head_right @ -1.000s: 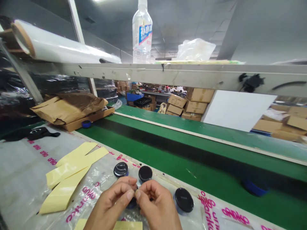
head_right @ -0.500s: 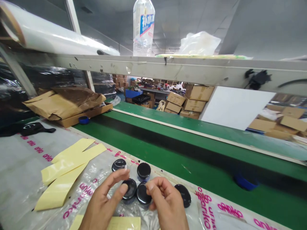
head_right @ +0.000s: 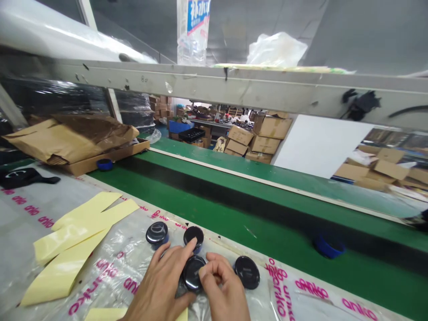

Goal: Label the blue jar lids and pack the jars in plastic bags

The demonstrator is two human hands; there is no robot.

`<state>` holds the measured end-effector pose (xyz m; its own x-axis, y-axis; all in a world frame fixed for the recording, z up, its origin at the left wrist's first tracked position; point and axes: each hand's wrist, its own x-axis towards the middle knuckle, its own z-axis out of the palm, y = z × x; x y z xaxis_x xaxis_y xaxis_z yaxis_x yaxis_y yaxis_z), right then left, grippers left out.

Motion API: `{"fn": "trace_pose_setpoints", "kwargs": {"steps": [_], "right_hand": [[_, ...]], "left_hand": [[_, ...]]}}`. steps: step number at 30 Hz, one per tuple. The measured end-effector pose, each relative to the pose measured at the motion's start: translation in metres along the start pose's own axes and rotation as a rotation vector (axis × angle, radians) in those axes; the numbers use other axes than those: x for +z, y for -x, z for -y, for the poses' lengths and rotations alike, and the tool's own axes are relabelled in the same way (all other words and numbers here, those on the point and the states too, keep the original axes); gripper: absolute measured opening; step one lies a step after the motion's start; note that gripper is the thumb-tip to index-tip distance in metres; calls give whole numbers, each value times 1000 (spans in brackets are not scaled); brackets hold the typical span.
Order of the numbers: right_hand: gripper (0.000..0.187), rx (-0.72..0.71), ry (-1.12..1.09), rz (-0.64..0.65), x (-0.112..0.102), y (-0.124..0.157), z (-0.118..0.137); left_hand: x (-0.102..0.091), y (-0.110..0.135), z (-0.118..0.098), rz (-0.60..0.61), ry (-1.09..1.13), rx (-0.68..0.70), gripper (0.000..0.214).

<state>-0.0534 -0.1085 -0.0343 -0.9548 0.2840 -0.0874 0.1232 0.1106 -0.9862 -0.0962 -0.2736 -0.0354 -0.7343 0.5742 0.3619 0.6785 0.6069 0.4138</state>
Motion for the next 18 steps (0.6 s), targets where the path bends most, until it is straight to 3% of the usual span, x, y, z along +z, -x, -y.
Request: {"fn": "trace_pose_setpoints", "kwargs": {"steps": [4, 9, 18], "right_hand": [[33, -46, -24, -103, 10, 6, -1], [32, -77, 14, -143, 13, 10, -6], [27, -117, 70, -185, 15, 14, -13]], "left_hand": [[9, 0, -1, -84, -41, 5, 98], [15, 1, -4, -206, -145, 62, 87], [17, 4, -8, -263, -222, 81, 81]]}}
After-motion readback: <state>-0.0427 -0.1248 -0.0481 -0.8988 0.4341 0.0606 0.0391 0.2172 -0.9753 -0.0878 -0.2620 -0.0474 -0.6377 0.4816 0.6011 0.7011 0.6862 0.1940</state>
